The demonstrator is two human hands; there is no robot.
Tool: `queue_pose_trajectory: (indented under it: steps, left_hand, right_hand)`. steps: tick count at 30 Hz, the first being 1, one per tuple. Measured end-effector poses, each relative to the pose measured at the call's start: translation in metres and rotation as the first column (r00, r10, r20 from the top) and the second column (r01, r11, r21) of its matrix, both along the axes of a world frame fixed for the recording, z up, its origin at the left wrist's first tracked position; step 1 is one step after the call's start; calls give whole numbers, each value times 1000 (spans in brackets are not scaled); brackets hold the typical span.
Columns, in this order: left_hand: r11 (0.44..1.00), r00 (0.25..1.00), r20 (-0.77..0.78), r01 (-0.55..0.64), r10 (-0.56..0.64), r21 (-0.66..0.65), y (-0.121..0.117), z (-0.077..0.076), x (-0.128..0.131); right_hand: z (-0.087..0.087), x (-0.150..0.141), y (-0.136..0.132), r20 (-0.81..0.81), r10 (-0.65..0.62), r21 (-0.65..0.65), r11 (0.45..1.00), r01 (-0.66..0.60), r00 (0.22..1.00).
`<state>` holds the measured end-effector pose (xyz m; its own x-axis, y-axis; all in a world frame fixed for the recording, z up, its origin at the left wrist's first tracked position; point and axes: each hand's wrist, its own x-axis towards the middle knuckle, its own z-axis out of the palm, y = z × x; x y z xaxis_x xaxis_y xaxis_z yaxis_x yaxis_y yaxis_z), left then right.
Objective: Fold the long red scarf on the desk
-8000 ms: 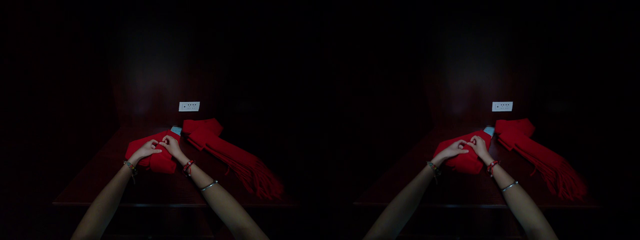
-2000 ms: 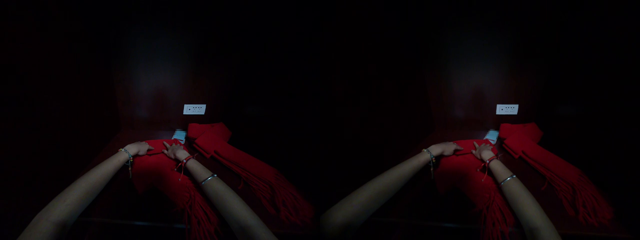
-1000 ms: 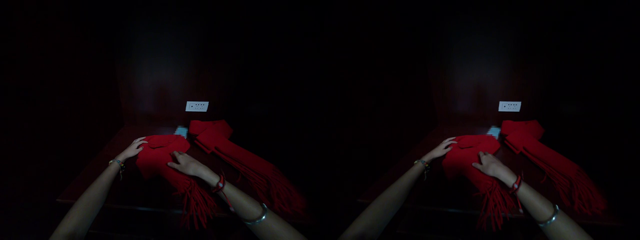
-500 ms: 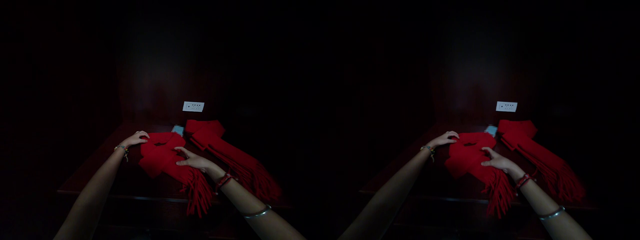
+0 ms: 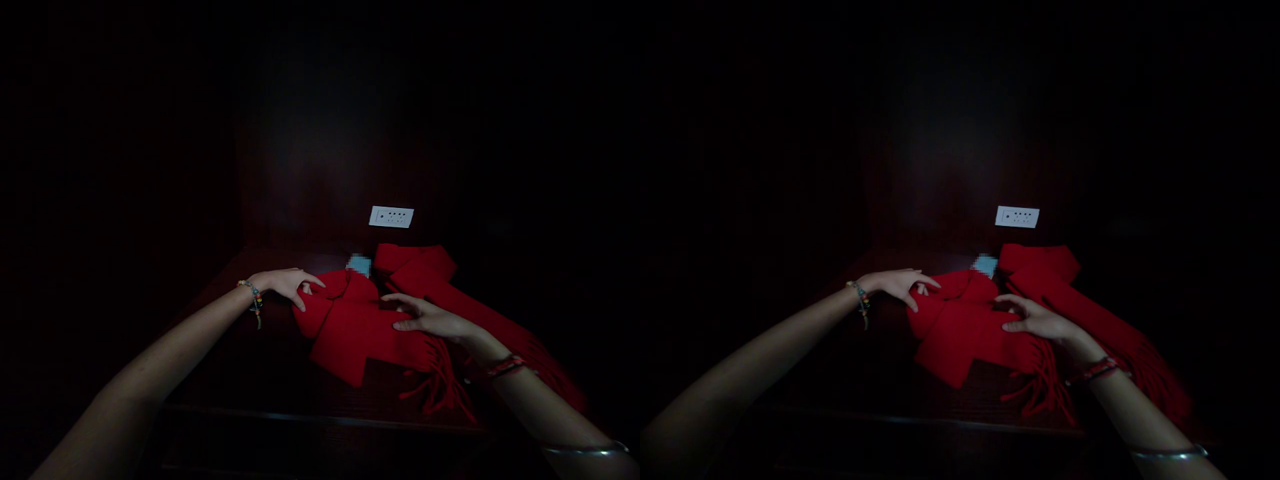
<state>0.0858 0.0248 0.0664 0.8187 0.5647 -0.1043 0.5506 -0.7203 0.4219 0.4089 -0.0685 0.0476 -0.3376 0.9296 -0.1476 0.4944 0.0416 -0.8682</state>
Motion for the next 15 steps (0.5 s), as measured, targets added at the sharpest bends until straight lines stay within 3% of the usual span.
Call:
queue_pose_trajectory:
  steps: [5, 8, 12, 15]
  left_hand:
    - [981, 987, 159, 10, 21, -193, -8, 9, 8]
    - [975, 983, 182, 45, -5, -219, -6, 11, 11]
    - [995, 998, -56, 28, -33, -91, -6, 8, 9]
    - [993, 976, -191, -91, 105, 79, -13, -2, -3]
  right_hand:
    - [-6, 11, -1, -24, -25, -67, 997, 23, 999]
    - [-10, 14, -2, -111, -24, -143, 990, 8, 993]
    - [-17, 12, -5, -96, 32, -219, 974, -52, 995]
    - [-22, 8, -8, 43, 98, -124, 988, -92, 994]
